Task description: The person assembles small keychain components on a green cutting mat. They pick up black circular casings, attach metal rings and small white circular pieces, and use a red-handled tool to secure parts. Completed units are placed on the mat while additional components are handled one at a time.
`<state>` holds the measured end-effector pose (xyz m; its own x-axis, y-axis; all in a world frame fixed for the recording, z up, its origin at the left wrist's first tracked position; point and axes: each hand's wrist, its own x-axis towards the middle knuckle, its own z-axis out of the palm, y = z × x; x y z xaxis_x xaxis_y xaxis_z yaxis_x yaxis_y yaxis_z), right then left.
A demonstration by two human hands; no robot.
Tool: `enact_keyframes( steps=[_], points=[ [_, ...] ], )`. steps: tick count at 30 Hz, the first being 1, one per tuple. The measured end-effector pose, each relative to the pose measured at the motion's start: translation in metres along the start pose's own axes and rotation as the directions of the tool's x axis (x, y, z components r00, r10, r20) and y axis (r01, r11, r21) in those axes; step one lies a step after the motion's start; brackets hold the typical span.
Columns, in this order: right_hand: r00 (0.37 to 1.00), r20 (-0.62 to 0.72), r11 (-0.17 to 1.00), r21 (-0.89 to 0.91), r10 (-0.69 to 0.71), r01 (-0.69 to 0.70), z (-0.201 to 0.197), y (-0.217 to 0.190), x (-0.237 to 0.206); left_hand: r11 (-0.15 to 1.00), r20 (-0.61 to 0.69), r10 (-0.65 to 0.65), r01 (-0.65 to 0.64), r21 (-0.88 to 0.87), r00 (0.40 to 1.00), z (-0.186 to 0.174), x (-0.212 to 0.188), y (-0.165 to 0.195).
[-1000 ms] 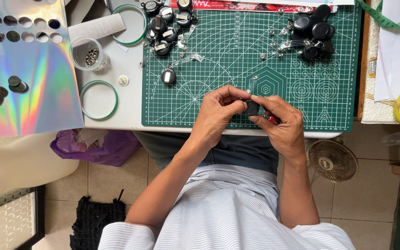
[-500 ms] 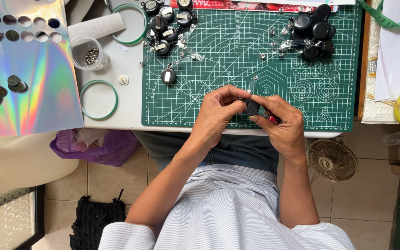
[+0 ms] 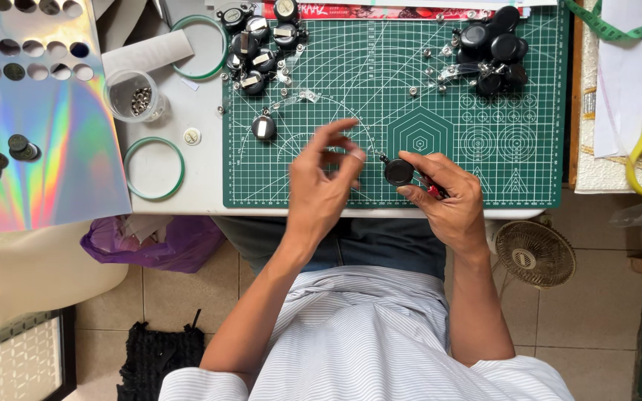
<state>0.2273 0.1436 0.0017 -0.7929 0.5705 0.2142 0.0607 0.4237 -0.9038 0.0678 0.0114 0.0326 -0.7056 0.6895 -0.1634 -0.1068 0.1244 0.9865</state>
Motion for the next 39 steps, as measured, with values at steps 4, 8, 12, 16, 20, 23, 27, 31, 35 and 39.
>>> enact_keyframes(
  steps=[4, 8, 12, 16, 20, 23, 27, 31, 35, 39],
  points=[
    [1.000, 0.002, 1.000, -0.008, -0.001, 0.001, 0.000, 0.002, -0.001, 0.969, -0.112, 0.195, -0.174, 0.174, 0.975, -0.006, -0.003, 0.001],
    [1.000, 0.016, 1.000, -0.001, 0.000, 0.000, -0.002, 0.002, 0.000, 0.968, -0.028, 0.250, -0.249, 0.046, 0.968, -0.001, -0.001, 0.000],
    [1.000, 0.021, 1.000, -0.015, -0.009, 0.010, -0.003, 0.000, -0.001, 0.985, 0.149, 0.154, -0.141, -0.097, 0.977, 0.008, 0.001, -0.003],
    [0.999, 0.016, 0.999, 0.035, 0.028, -0.029, -0.002, 0.002, -0.004, 0.998, 0.195, 0.053, -0.048, -0.029, 0.979, 0.009, -0.002, -0.012],
    [0.991, -0.025, 0.952, 0.283, 0.134, -0.121, 0.000, 0.006, -0.008, 0.993, 0.205, 0.017, 0.008, -0.116, 0.979, 0.012, -0.001, -0.021],
    [0.988, -0.034, 0.958, 0.252, 0.148, -0.135, -0.001, 0.009, -0.010, 0.982, 0.203, -0.001, 0.040, -0.186, 0.979, 0.017, -0.002, -0.023],
    [0.994, -0.059, 0.988, 0.129, 0.089, -0.081, -0.001, 0.012, -0.010, 0.938, 0.264, -0.078, 0.161, -0.308, 0.961, 0.020, -0.004, -0.024],
    [0.997, -0.064, 0.992, 0.121, 0.048, -0.040, 0.000, 0.013, -0.008, 0.888, 0.305, -0.093, 0.217, -0.405, 0.948, 0.020, -0.004, -0.027],
    [0.995, -0.060, 0.988, 0.139, 0.074, -0.065, 0.000, 0.012, -0.009, 0.875, 0.305, -0.127, 0.251, -0.413, 0.944, 0.022, -0.003, -0.030],
    [0.998, -0.047, 0.993, 0.106, 0.051, -0.046, -0.001, 0.012, -0.009, 0.877, 0.294, -0.136, 0.253, -0.409, 0.946, 0.023, -0.001, -0.033]
  ],
)
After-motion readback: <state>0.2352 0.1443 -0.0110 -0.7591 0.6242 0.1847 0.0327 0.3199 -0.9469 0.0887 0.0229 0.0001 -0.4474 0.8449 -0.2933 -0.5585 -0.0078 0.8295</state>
